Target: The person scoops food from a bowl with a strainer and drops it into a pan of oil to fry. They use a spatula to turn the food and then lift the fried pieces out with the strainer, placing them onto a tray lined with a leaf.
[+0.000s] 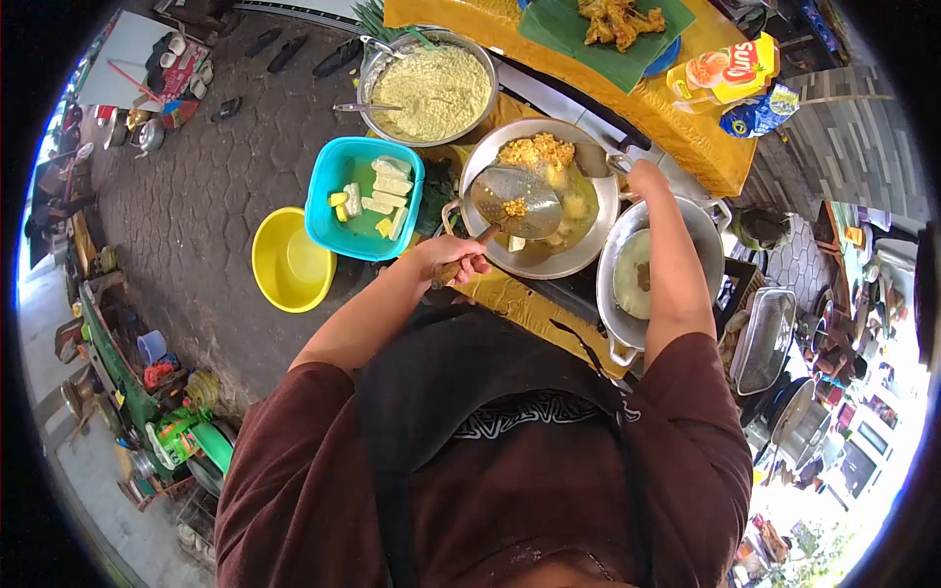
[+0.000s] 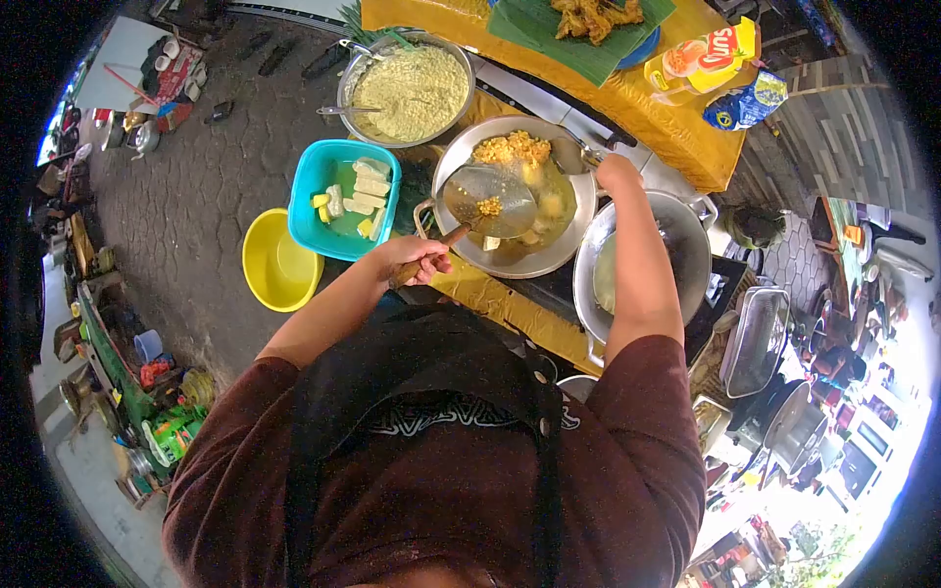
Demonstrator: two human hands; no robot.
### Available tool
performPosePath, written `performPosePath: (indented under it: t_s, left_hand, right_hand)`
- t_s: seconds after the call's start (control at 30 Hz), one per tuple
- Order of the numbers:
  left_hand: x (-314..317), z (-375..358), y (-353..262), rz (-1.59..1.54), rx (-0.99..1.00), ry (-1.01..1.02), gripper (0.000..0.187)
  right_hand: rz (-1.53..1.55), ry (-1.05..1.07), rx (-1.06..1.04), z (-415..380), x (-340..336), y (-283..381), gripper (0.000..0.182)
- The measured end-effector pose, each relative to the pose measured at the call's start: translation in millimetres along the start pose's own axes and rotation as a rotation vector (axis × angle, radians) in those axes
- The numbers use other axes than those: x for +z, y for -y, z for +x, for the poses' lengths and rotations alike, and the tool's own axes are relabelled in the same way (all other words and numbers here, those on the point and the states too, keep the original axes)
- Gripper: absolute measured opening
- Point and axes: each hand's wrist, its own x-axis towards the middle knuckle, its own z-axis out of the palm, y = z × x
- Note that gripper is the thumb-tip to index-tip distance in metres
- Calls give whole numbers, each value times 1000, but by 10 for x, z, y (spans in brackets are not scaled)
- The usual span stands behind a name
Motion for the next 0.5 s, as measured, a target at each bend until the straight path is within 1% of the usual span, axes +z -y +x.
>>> performPosePath:
  t_s: [0.1,0.17,0.2,0.27,0.3,0.37,0.5]
  left_hand:
    - [-14,9,-5,-14,-38,8,13]
    - [-29,5,15,12,-7,12,13]
    - [-30,2,22,6,-4,14,13]
    - [-31,-11,24,2,5,-11,15]
    - [-38,-12,20,-3,8,-10,15]
    - [-50,-9,11,-12,-46,-4,16]
    - [-81,12,23,14,-65,15,19]
  right_hand:
    - [9,-23,-49,298,23,76,29]
    - [-45,45,-113,474,-26,101,25]
    - [-52,46,-117,519,-90,125,25]
    - [-110,133,-127,608,-256,166,23]
    - [-114,133,-132,638,-296,193,23]
    - [-141,80,-160,701,-359,229,19]
    - [-191,122,-162,781,-412,353,20]
